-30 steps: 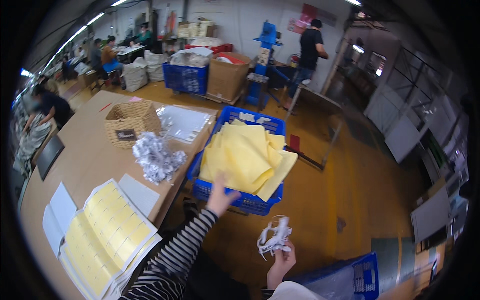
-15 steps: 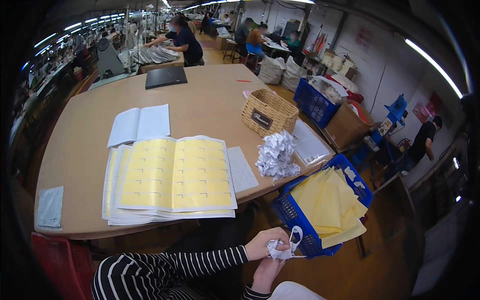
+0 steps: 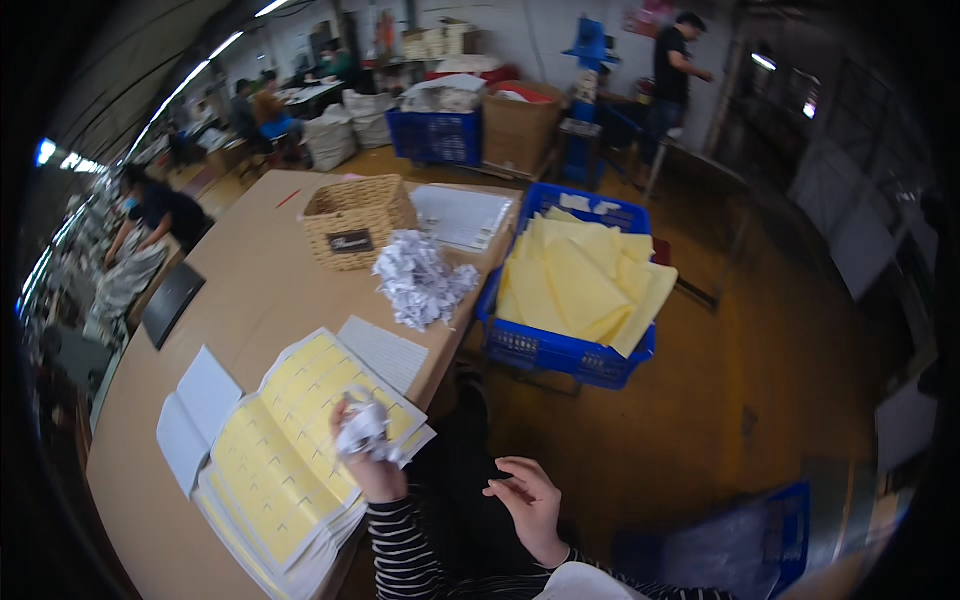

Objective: The person repeatedly peels white backing strips from yellow sheets and places the finished sheets into a blue basket. The person also gathers the removed backing strips and sets them aside on the table.

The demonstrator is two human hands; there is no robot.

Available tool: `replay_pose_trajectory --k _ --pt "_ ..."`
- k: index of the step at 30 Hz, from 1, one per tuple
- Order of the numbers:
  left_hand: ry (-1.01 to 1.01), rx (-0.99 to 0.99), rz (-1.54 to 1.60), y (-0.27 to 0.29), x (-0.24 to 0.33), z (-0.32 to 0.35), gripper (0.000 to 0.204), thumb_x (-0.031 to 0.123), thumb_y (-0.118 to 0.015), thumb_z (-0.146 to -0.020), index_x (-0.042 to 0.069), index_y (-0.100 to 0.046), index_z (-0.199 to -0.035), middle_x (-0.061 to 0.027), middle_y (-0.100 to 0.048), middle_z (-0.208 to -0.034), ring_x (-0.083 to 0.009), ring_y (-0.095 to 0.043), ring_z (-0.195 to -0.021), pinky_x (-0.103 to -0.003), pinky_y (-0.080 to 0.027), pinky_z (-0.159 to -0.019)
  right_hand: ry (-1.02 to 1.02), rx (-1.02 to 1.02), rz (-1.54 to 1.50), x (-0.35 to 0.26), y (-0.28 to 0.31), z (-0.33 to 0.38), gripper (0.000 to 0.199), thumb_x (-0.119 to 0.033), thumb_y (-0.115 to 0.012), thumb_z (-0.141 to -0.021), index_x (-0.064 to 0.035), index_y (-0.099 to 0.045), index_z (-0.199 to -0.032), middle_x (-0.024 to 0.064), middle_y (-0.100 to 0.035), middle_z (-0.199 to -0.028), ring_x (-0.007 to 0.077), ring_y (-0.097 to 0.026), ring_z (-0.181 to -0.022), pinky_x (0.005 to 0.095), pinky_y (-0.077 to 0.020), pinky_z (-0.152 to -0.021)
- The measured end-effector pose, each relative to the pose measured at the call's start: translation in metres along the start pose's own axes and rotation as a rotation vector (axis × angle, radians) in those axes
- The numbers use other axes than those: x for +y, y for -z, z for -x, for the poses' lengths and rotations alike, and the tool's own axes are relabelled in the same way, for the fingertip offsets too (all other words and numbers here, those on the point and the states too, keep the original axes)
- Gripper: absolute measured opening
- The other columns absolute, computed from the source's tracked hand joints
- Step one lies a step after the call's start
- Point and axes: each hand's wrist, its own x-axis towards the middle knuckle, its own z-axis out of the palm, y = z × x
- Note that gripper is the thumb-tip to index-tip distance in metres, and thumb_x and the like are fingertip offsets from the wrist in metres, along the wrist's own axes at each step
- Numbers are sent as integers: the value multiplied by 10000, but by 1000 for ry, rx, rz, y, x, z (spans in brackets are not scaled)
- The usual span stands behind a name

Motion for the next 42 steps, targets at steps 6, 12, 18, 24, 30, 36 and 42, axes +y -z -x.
replay_pose_trajectory --k 6,12,18,24,30,36,42 --pt "474 -537 -86 5 2 58 850 310 -678 -849 110 -194 -1518 -127 -520 -1296 -224 -585 -1095 -358 -517 -904 131 -165 142 -1 9 -28 755 -86 -793 -764 -65 -396 -1407 102 -361 -1392 206 -466 -1213 326 -397 -1013" --pt "671 -508 112 7 -16 94 346 78 -675 -830 -12 -580 -1151 -94 -620 -1123 -168 -620 -977 -272 -502 -844 81 -286 139 -11 9 -44 669 -2 -743 -760 -59 -449 -1358 102 -389 -1427 212 -441 -1269 339 -362 -1061" --pt "565 -507 95 3 -19 95 106 41 -648 -828 -28 -629 -907 -59 -636 -895 -145 -625 -790 -250 -498 -720 -449 -318 -511 -7 5 -23 567 53 -645 -811 -49 -464 -1338 98 -514 -1341 203 -472 -1258 342 -364 -1078" --pt "233 -449 -205 7 -29 87 155 115 -621 -868 -7 -632 -962 -55 -629 -905 -135 -618 -818 -271 -502 -736 -97 -249 -47 -9 0 -20 703 13 -701 -811 -29 -349 -1418 114 -444 -1400 183 -440 -1284 336 -338 -1089" --pt "419 -331 60 11 -17 46 494 179 -567 -936 91 -412 -1396 -65 -590 -1131 -168 -596 -999 -340 -505 -844 167 -324 269 -28 7 -21 723 -85 -728 -827 -21 -341 -1435 140 -391 -1440 258 -438 -1300 363 -351 -1078" --pt "947 -429 249 -1 -18 94 452 101 -575 -925 59 -445 -1356 -73 -563 -1242 -190 -564 -1114 -344 -462 -961 503 -86 481 -30 12 -40 328 -72 -767 -764 -37 -695 -1082 92 -658 -1023 229 -636 -885 308 -502 -767" --pt "739 -643 -199 6 -16 78 286 18 -714 -830 30 -632 -1104 -47 -667 -1003 -117 -621 -918 -252 -483 -812 125 -159 303 -34 22 -47 163 -28 -747 -775 -9 -719 -935 58 -689 -897 98 -603 -725 225 -467 -647"
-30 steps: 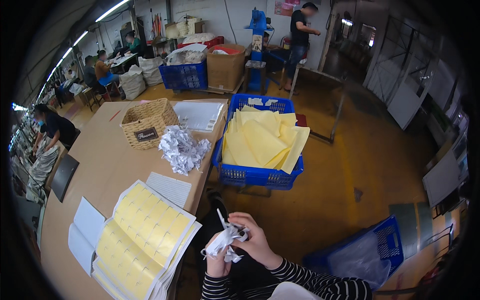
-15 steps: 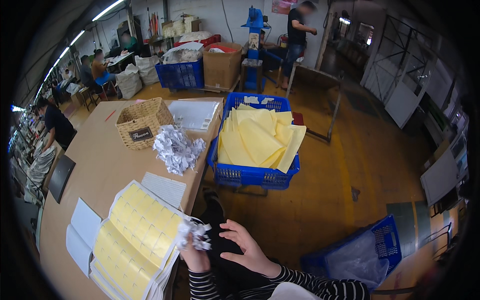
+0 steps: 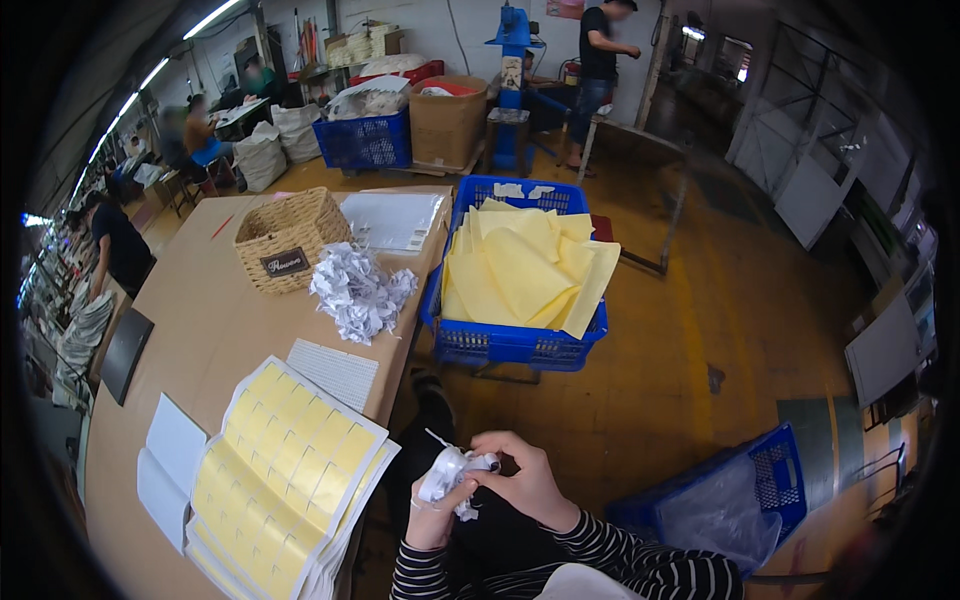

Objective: The person repeatedly peels white backing strips from yellow sheets and places the finished sheets into a blue basket. The person also gathers the removed backing strips and sets them aside on the table.

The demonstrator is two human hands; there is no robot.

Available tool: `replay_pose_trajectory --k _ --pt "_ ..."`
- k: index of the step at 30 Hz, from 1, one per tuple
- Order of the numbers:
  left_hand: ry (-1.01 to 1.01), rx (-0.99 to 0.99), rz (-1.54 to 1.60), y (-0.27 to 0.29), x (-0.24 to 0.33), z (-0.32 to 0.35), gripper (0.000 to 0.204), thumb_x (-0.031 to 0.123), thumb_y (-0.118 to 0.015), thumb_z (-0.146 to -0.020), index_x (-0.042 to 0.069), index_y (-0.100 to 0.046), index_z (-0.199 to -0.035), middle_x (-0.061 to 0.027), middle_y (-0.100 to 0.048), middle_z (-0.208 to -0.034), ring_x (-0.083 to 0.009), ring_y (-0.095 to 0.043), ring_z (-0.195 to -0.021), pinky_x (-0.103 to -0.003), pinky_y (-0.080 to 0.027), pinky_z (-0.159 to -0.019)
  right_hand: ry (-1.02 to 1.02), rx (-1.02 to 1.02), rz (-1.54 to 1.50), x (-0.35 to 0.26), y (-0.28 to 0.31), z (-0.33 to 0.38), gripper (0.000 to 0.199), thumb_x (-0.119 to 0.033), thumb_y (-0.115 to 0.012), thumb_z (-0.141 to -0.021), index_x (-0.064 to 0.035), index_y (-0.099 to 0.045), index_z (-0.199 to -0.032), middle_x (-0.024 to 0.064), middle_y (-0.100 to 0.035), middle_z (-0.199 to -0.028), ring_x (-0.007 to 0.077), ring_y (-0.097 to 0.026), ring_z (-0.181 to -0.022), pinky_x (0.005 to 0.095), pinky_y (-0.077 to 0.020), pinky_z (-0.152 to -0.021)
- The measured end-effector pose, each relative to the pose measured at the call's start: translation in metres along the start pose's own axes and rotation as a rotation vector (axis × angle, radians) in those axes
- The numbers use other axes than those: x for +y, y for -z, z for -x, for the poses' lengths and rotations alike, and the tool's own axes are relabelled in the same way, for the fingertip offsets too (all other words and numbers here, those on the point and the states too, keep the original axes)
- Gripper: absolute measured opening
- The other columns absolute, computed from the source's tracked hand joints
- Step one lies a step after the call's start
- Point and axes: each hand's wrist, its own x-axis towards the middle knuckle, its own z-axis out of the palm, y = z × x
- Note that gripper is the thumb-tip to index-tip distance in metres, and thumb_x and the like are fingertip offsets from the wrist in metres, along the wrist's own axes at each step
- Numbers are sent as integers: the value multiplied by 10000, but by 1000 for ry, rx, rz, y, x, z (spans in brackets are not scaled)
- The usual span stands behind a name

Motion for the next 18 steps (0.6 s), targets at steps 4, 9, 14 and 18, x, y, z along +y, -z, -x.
replay_pose_trajectory --k 4,9,14,18 --pt "-46 -99 -328 16 6 -3 149 32 -748 -802 5 -678 -931 -4 -669 -824 -61 -596 -740 -200 -467 -673 -120 -309 33 3 18 3 160 -51 -726 -800 1 -715 -951 82 -704 -947 138 -647 -781 238 -502 -705" --pt "-111 -49 -670 18 2 2 169 90 -729 -819 -6 -680 -949 -15 -672 -822 -63 -583 -720 -219 -454 -654 -32 -320 321 -1 12 14 233 -94 -696 -839 -5 -691 -1054 144 -660 -1135 246 -671 -977 294 -536 -814" --pt "-97 240 -106 23 4 0 233 67 -674 -842 -29 -656 -1054 -54 -682 -888 -112 -621 -776 -266 -493 -740 232 -55 394 -23 31 3 516 8 -703 -808 -10 -516 -1289 190 -458 -1413 258 -568 -1206 323 -511 -918" --pt "74 286 254 23 14 5 363 103 -655 -884 21 -528 -1214 -83 -626 -1082 -197 -620 -996 -361 -501 -908 260 63 344 -37 35 3 434 -22 -778 -737 -12 -642 -1150 156 -556 -1225 233 -623 -995 319 -518 -861"
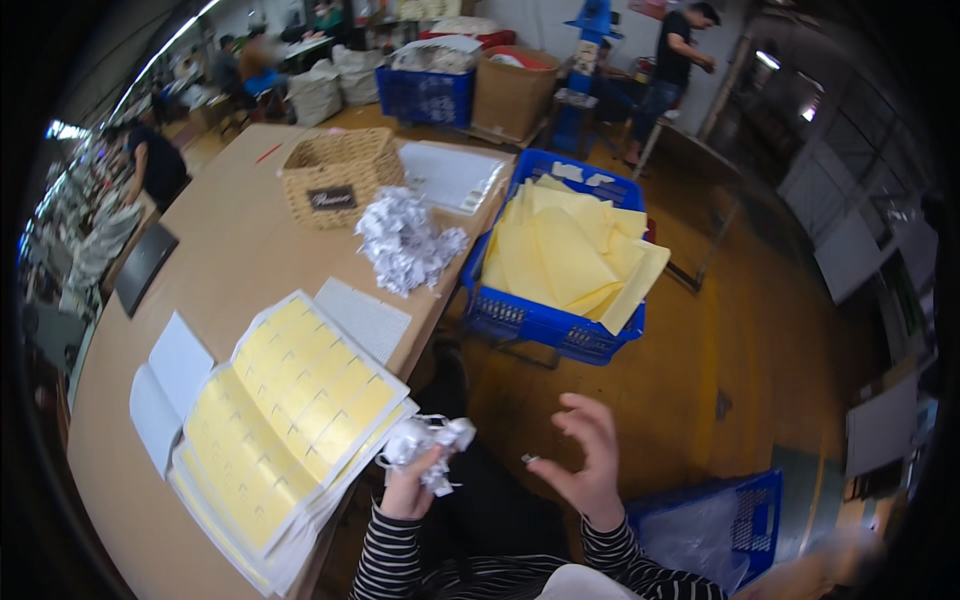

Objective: The person repeatedly peels white backing strips from yellow sheets and places the finished sheets into a blue basket. The person also gathers the removed backing strips and sets them aside on the table.

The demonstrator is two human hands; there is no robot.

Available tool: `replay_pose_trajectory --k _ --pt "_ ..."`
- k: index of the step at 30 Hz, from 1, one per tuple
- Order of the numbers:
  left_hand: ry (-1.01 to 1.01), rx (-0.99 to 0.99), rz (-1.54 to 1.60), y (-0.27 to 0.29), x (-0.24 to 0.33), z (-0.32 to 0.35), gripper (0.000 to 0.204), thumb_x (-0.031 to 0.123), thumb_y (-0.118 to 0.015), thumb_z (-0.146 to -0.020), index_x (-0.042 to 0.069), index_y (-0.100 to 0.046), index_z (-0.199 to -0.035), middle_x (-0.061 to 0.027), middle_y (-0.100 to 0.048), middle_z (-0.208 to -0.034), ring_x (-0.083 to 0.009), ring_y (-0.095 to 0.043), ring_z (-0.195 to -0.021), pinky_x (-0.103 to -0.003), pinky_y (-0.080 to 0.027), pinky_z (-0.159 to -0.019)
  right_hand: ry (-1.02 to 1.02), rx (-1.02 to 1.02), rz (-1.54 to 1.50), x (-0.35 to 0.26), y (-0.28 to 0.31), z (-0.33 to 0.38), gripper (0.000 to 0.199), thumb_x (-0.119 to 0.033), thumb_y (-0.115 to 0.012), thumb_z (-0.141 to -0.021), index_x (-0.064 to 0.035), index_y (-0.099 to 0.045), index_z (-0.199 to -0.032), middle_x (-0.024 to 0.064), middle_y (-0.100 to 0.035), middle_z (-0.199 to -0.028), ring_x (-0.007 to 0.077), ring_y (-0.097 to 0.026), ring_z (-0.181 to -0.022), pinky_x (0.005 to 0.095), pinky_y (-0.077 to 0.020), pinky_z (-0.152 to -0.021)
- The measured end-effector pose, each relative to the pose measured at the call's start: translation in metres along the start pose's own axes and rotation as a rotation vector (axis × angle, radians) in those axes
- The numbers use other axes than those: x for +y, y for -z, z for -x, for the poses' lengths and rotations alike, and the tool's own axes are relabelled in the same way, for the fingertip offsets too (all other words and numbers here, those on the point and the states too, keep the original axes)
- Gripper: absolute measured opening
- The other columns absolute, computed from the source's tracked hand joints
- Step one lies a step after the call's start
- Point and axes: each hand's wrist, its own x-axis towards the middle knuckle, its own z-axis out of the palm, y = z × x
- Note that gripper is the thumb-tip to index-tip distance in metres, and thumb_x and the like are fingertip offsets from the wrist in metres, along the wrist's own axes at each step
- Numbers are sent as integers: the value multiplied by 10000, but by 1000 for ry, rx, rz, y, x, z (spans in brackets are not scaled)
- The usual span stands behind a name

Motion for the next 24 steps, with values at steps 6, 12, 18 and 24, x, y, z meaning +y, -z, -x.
replay_pose_trajectory --k 6,12,18,24 --pt "-17 -271 200 -12 -18 19 440 15 -699 -819 37 -539 -1229 -59 -630 -1117 -163 -598 -1050 -288 -480 -880 100 -80 -49 -16 -61 11 262 20 -760 -724 7 -712 -982 113 -659 -972 223 -669 -838 296 -549 -744" --pt "-191 -534 92 -21 -5 37 1158 92 -812 -666 111 -54 -1540 -130 -296 -1525 -255 -307 -1397 -377 -188 -1146 -129 -59 -61 6 -55 -12 166 124 -644 -728 45 -688 -867 115 -661 -864 190 -642 -752 275 -512 -662" --pt "-208 -405 51 11 33 37 944 233 -685 -850 143 -55 -1548 -153 -291 -1527 -265 -329 -1390 -410 -251 -1123 -94 553 -108 14 -12 -84 135 74 -566 -831 32 -605 -953 71 -632 -921 153 -595 -860 254 -478 -776" --pt "-390 -165 87 29 43 31 778 451 -519 -946 61 -170 -1522 -87 -277 -1538 -204 -276 -1410 -394 -217 -1142 107 -59 -242 -18 -42 -102 716 -274 -784 -759 -48 -444 -1347 147 -428 -1353 247 -442 -1209 377 -392 -997"
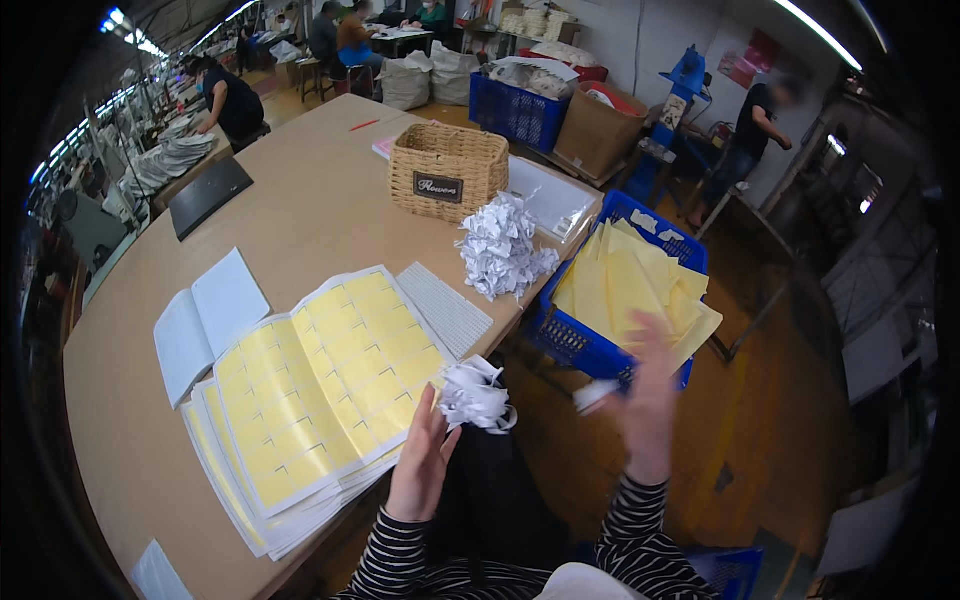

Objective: The person repeatedly peels white backing strips from yellow sheets and places the finished sheets into a blue basket. The person also gathers the removed backing strips and sets them aside on the table.

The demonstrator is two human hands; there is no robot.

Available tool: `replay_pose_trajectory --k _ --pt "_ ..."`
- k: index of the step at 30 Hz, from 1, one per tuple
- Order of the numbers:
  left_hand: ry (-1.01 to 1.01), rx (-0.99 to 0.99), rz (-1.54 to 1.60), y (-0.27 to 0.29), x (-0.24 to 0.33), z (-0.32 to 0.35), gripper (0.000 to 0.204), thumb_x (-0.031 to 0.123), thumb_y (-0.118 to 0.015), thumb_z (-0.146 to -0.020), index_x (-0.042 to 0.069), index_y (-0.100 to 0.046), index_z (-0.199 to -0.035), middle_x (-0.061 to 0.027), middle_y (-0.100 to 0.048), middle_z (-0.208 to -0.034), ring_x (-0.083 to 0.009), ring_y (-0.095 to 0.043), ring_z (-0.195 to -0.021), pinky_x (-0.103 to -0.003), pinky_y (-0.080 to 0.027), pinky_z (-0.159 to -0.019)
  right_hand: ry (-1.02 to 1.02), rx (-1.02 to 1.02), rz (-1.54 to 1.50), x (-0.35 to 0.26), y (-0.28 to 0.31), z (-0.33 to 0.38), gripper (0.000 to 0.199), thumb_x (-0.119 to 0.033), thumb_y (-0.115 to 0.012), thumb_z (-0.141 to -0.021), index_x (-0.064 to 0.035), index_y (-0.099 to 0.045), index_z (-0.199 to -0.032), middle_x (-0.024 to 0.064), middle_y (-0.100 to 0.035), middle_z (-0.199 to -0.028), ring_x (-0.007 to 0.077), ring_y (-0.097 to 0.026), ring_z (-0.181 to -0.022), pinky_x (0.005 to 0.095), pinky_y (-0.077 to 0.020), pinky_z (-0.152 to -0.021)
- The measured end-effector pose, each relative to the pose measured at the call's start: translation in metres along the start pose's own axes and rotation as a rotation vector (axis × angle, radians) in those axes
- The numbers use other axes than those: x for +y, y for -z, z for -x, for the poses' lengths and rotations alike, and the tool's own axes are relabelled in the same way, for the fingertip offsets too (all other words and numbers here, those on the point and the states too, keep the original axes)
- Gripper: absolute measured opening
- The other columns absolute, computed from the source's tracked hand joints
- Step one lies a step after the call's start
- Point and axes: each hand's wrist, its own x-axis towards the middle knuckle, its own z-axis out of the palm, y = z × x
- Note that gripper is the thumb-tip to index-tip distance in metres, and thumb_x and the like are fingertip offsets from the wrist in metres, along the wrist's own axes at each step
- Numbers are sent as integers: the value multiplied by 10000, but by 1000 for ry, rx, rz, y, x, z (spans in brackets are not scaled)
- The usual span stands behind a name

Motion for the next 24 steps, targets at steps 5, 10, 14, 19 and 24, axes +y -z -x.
replay_pose_trajectory --k 5,10,14,19,24 --pt "53 -141 -106 -11 -3 3 801 416 -574 -927 75 -165 -1526 -112 -165 -1587 -248 -139 -1466 -441 -151 -1161 -11 -470 240 19 -64 26 311 -91 -747 -738 -100 -698 -1044 90 -609 -1084 290 -573 -1045 390 -428 -922" --pt "76 -222 -104 0 3 9 767 198 -624 -899 79 -187 -1518 -194 -175 -1571 -303 -181 -1458 -460 -165 -1166 -2 -335 63 29 -53 16 157 19 -678 -765 -37 -695 -910 94 -658 -877 240 -652 -795 304 -517 -723" --pt "6 -184 -150 24 -2 15 678 198 -616 -905 68 -275 -1477 -207 -317 -1503 -341 -313 -1400 -477 -236 -1151 -207 314 187 29 -14 -19 118 -6 -684 -781 -12 -677 -898 89 -671 -911 239 -635 -921 344 -486 -852" --pt "349 -226 -151 56 -50 23 483 175 -558 -951 44 -404 -1389 -169 -533 -1322 -280 -518 -1237 -401 -415 -1038 256 712 627 58 26 -76 98 -52 -646 -867 15 -630 -937 118 -625 -1080 220 -548 -1101 328 -383 -983" --pt "712 -192 -239 79 -141 36 357 162 -540 -978 27 -508 -1307 -143 -642 -1192 -218 -655 -1027 -297 -531 -841 114 500 255 132 1 -147 262 -136 -587 -930 -16 -556 -1161 165 -604 -1146 322 -535 -1143 368 -392 -990"
